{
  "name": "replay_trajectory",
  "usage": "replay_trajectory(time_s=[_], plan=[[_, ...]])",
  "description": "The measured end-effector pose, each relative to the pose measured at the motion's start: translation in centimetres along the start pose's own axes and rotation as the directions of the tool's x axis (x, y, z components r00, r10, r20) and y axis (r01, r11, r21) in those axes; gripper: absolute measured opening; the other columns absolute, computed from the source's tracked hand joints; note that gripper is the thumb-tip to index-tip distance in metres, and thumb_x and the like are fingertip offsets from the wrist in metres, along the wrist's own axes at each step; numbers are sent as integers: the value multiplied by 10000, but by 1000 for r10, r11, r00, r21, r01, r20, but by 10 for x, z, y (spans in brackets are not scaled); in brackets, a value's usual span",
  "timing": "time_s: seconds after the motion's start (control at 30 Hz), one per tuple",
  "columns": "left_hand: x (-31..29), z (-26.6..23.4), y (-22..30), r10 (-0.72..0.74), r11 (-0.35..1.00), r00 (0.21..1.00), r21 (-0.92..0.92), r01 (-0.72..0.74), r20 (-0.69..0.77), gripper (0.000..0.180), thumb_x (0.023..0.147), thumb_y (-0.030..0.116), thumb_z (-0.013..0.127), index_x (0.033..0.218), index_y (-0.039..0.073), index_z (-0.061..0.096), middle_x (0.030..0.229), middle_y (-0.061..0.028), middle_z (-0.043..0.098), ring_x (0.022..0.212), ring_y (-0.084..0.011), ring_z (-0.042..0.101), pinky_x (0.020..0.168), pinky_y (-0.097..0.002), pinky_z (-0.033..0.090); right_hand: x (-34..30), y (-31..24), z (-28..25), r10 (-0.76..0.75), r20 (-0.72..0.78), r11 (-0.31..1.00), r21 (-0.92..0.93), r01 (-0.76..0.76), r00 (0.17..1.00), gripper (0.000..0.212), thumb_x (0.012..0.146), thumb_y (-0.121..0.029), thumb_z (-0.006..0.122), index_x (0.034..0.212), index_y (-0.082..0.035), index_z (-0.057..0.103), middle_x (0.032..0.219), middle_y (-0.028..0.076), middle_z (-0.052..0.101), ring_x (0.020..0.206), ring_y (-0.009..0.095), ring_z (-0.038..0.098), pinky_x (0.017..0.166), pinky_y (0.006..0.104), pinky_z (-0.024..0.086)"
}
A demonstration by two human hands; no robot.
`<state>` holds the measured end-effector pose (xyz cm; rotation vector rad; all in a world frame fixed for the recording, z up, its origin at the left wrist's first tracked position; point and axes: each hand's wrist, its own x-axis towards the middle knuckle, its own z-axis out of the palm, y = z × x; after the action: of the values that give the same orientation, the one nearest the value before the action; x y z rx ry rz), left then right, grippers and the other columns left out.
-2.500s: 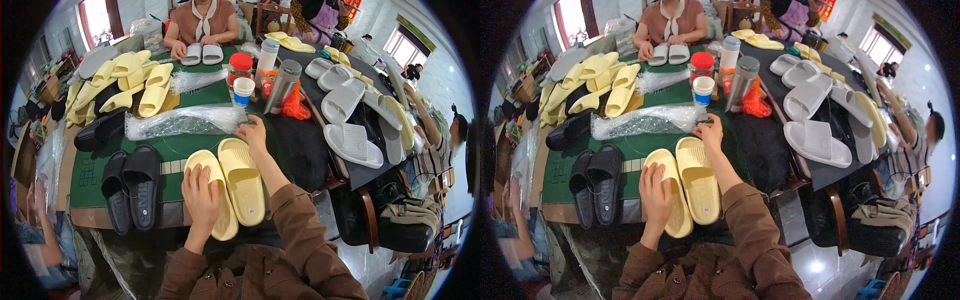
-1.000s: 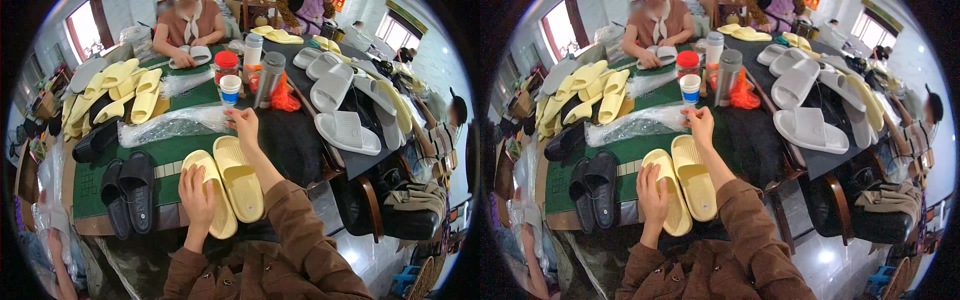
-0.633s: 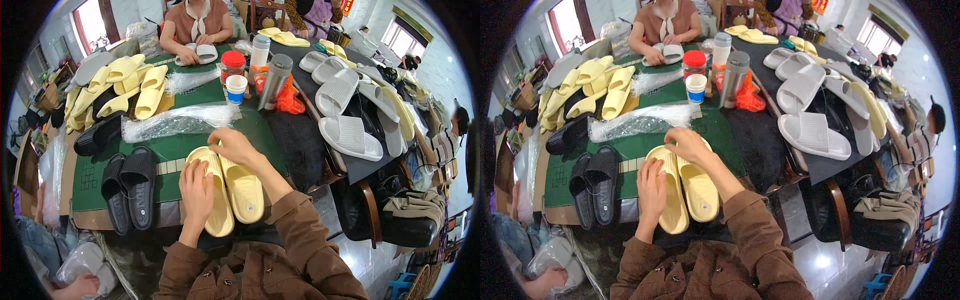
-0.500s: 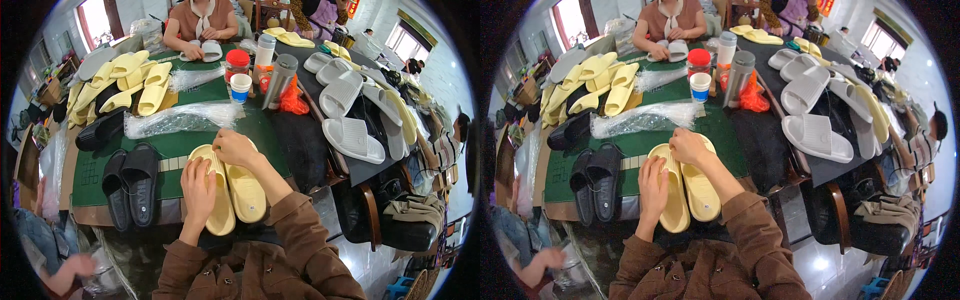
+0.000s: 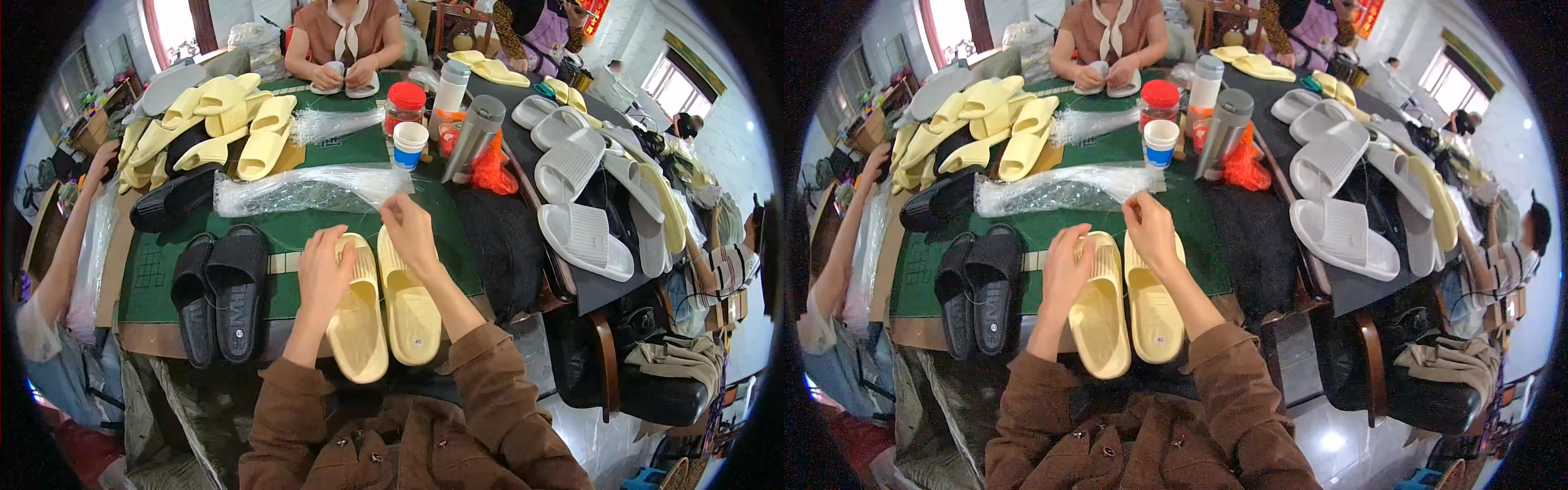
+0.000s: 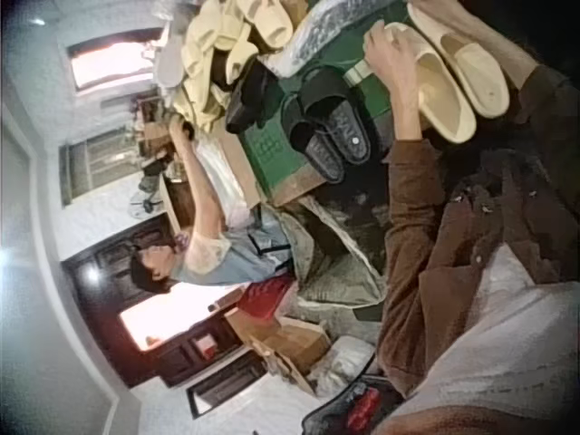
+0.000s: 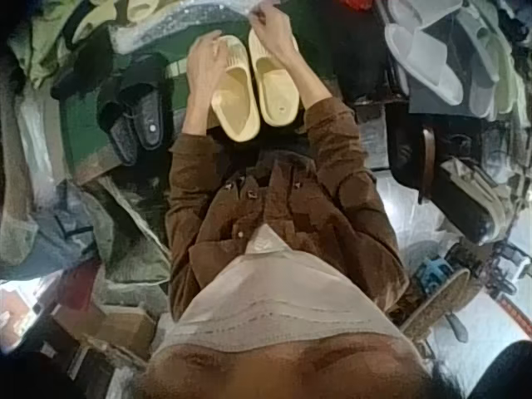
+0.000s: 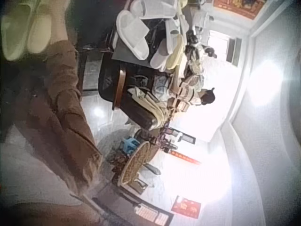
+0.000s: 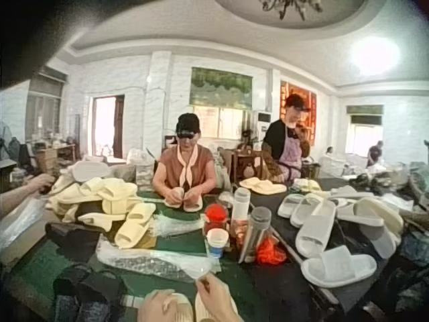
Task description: The person assembles pairs of plastic slide sandals by inserting a thin white tie string through pre-punched holes in the straps. They handle multiple pairs in various colors including white, black, yellow, and pink, picking them up from a pile, threading the string, and placing the finished pairs on the table.
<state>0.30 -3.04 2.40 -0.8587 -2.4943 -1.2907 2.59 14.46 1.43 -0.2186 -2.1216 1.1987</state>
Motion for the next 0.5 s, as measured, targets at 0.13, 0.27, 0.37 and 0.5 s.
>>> replay_trajectory(time_s=[0.13, 0.27, 0.37, 0.5], plan=[[25, 12, -4, -28, 990, 995, 140, 15, 93, 247, 871, 142, 590, 1081, 20, 633, 990, -154, 659, 898, -300, 641, 814, -389, 495, -5, 1, 7, 10, -55, 995, 100, -5, 998, 88, 883, -52, 604, 899, 26, 567, 773, 138, 641, 646, 200, 628, 590, 315, 485], [34, 20, -1, -131, 991, 973, 21, 130, 192, 180, 862, 124, 590, 985, 13, 661, 876, -146, 689, 796, -287, 665, 737, -369, 513, -10, 4, 5, 123, -112, 982, 157, -105, 986, 88, 886, -55, 594, 918, 24, 575, 753, 95, 627, 633, 146, 592, 597, 290, 480], [38, 27, -3, -125, 985, 969, -92, 147, 212, 141, 864, 121, 583, 919, 24, 669, 831, -131, 694, 775, -289, 667, 710, -369, 512, -7, 11, 1, 184, -102, 971, 175, -164, 978, 117, 889, -81, 594, 943, 23, 583, 785, 83, 631, 689, 126, 588, 645, 277, 478], [45, 25, -19, -83, 987, 945, -106, 122, 317, 111, 861, 122, 580, 866, 52, 666, 828, -119, 681, 794, -301, 655, 693, -401, 507, -4, 9, -2, 298, -72, 935, 220, -276, 952, 136, 879, -100, 605, 954, 14, 595, 839, 80, 632, 755, 122, 589, 703, 275, 475]])
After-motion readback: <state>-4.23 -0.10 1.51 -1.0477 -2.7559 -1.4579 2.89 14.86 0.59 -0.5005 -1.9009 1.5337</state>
